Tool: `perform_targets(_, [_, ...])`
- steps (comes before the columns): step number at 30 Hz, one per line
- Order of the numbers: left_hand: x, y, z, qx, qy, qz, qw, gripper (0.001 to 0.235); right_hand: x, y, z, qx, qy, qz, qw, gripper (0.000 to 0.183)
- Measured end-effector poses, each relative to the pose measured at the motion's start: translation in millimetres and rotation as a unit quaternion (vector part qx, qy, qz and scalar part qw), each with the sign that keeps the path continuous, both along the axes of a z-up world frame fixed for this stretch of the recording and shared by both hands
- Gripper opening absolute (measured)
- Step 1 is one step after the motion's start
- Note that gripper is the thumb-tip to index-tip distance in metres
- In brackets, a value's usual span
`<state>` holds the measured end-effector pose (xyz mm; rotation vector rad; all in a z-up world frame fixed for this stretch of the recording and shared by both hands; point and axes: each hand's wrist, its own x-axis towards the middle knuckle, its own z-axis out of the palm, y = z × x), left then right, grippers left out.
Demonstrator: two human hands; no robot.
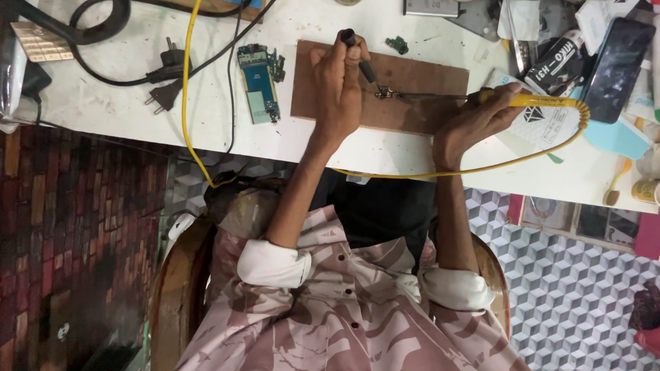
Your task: The person uses a soldering iron and a screwdriver to work on small electronic components placed on a wooden board. They repeatedly apply heat to the components and adjust their position while seated at a cluttered workbench.
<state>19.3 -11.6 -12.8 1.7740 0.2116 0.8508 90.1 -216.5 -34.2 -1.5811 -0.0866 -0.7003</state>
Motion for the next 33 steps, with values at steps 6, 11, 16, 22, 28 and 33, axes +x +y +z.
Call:
perform_targets(6, [-0.9, 0.5, 1.2, 0.003, 0.000, 0.007, 1.000, 0.048, 0.5, -2.9, -4.5, 0.006, 0.019, -0.025, 0.999, 0.043])
perform_targets(11, [-1.1, -0.2, 0.2, 0.008, -0.009, 0.008, 1.000, 0.051, 1.2, -4.3, -6.9, 0.025, 0.015, -0.019, 0.999, 0.047])
perform_targets(16, [-1.4, -1.0, -2.3, -0.002, 0.000, 0.004, 1.000, 0.051, -0.2, -6.1, -9.5, -0.003, -0.003, -0.023, 1.000, 0.050])
perform_targets(22, [-0.5, -0.6, -1.3, 0.002, 0.003, 0.008, 1.000, 0.051, -0.3, -4.8, -7.2, 0.021, 0.035, -0.023, 0.999, 0.048])
perform_targets(28, [0.2, -1.0, -1.1, 0.004, 0.007, 0.006, 1.000, 0.050, -5.6, -4.9, 1.0, -0.032, 0.012, -0.032, 0.999, 0.048])
perform_targets(33, [-2.0, -0.8, -0.9, -0.002, 0.005, 0.004, 1.000, 0.051, -11.3, -0.5, 15.0, -0.080, 0.017, -0.036, 0.996, 0.049])
